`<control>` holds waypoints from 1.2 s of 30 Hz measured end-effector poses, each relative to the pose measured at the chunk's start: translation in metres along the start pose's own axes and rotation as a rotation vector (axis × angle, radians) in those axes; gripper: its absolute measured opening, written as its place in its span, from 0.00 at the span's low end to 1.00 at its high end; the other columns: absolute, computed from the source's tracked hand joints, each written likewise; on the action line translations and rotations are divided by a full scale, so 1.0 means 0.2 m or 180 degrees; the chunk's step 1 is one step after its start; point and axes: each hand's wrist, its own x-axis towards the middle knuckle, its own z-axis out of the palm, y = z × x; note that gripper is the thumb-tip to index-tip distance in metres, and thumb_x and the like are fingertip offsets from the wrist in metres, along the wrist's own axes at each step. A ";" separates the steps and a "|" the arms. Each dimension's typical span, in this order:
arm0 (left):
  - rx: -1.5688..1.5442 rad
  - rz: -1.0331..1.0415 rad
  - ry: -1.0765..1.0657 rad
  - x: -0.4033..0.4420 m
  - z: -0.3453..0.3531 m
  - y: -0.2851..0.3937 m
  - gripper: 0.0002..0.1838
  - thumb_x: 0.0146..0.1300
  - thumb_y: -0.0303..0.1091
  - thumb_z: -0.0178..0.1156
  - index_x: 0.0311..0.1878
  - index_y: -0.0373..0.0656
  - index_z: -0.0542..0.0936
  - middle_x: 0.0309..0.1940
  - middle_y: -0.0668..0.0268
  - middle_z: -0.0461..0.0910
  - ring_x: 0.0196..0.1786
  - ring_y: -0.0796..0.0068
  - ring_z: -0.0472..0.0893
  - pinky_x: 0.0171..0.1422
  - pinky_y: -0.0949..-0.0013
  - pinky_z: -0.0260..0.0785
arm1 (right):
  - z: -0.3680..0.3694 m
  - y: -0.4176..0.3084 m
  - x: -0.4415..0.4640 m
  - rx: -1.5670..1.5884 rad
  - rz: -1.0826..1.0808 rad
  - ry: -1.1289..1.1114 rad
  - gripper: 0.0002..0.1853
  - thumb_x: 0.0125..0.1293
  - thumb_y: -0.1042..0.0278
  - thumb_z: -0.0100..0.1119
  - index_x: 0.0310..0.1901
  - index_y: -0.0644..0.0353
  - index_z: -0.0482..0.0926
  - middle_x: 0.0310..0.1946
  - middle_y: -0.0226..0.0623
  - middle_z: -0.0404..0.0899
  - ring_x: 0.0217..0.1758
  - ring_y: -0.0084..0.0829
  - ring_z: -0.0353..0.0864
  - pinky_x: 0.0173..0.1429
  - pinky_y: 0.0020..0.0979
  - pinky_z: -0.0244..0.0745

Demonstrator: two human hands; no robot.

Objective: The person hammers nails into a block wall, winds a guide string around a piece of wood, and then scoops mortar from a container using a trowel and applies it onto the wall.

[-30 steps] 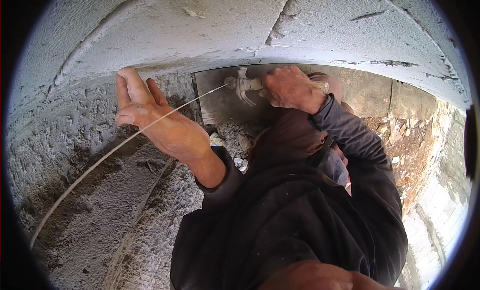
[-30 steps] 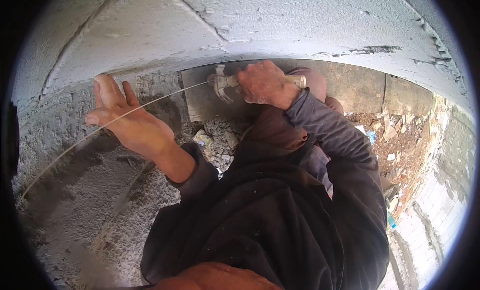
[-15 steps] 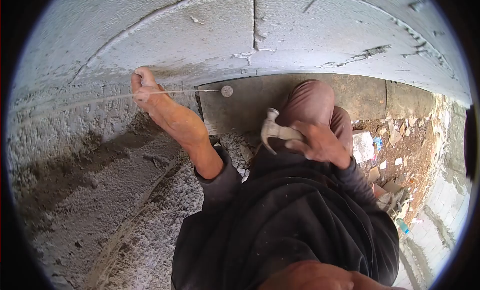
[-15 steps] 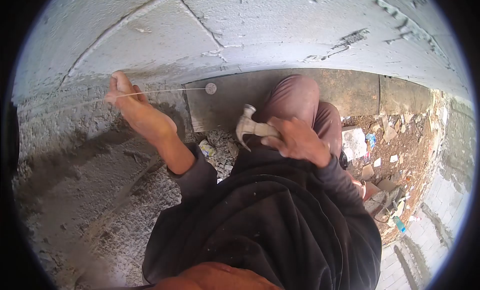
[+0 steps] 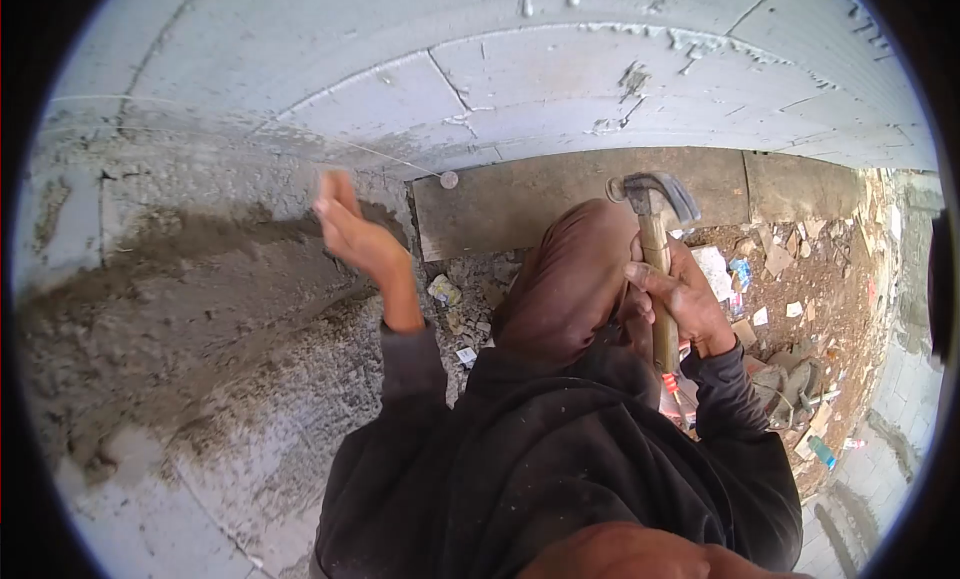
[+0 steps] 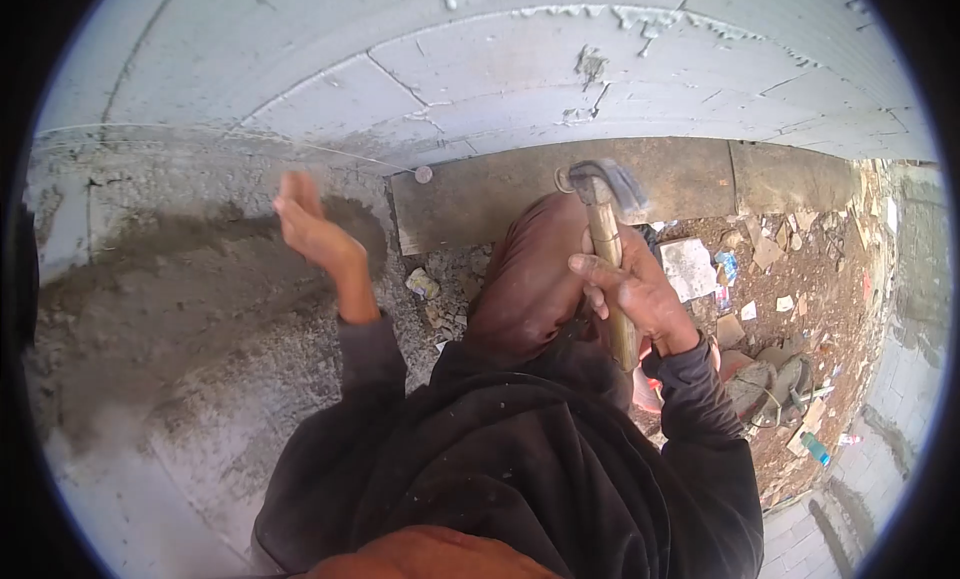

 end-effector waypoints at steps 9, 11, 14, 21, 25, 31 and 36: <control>-0.2748 -0.3930 -0.2325 -1.05 0.13 0.67 0.39 0.83 0.63 0.40 0.73 0.34 0.72 0.69 0.51 0.77 0.72 0.54 0.76 0.81 0.51 0.65 | 0.47 -0.38 -0.47 -0.3012 -0.1011 0.0778 0.37 0.69 0.64 0.67 0.75 0.68 0.64 0.59 0.69 0.76 0.62 0.68 0.77 0.60 0.55 0.76; -0.2978 -0.4159 -0.2486 -1.12 0.11 0.89 0.36 0.82 0.57 0.42 0.75 0.35 0.70 0.72 0.52 0.76 0.75 0.54 0.74 0.84 0.51 0.63 | 0.51 -0.44 -0.61 -0.3166 -0.1074 0.0930 0.36 0.68 0.64 0.67 0.73 0.69 0.67 0.55 0.68 0.79 0.58 0.68 0.78 0.58 0.56 0.75; -0.3052 -0.4476 -0.1962 -1.19 0.05 1.07 0.35 0.83 0.57 0.42 0.74 0.35 0.72 0.71 0.52 0.77 0.74 0.54 0.75 0.83 0.51 0.64 | 0.54 -0.53 -0.84 -0.3332 -0.1271 0.1080 0.36 0.68 0.64 0.67 0.73 0.70 0.67 0.54 0.68 0.81 0.56 0.69 0.79 0.58 0.55 0.76; -0.3247 -0.4643 -0.1848 -1.31 0.00 1.82 0.23 0.82 0.48 0.52 0.64 0.38 0.81 0.59 0.57 0.85 0.62 0.60 0.84 0.71 0.55 0.76 | 0.62 -0.92 -1.43 -0.3148 -0.1077 0.1224 0.37 0.68 0.66 0.65 0.76 0.67 0.65 0.53 0.68 0.83 0.51 0.66 0.86 0.50 0.52 0.83; -0.3489 -0.4436 -0.1999 -1.46 -0.01 2.07 0.29 0.83 0.54 0.50 0.72 0.40 0.76 0.68 0.56 0.80 0.72 0.57 0.78 0.81 0.53 0.68 | 0.65 -1.15 -1.71 -0.3156 -0.0836 0.1270 0.37 0.67 0.65 0.70 0.75 0.63 0.68 0.54 0.68 0.83 0.53 0.63 0.86 0.54 0.50 0.81; -0.3288 -0.4045 -0.2112 -1.39 0.06 2.47 0.31 0.82 0.59 0.50 0.71 0.42 0.76 0.62 0.63 0.83 0.63 0.70 0.82 0.73 0.61 0.72 | 0.59 -1.25 -1.92 -0.3019 -0.2094 0.1598 0.31 0.67 0.67 0.69 0.71 0.58 0.71 0.39 0.55 0.88 0.38 0.56 0.89 0.40 0.48 0.82; -0.2411 -0.3568 -0.2779 -1.33 0.02 2.60 0.27 0.84 0.56 0.49 0.67 0.42 0.77 0.53 0.67 0.82 0.55 0.74 0.81 0.62 0.65 0.74 | 0.64 -1.47 -2.14 -0.2519 -0.1911 0.1397 0.14 0.70 0.74 0.65 0.52 0.61 0.72 0.36 0.49 0.86 0.34 0.44 0.89 0.38 0.40 0.80</control>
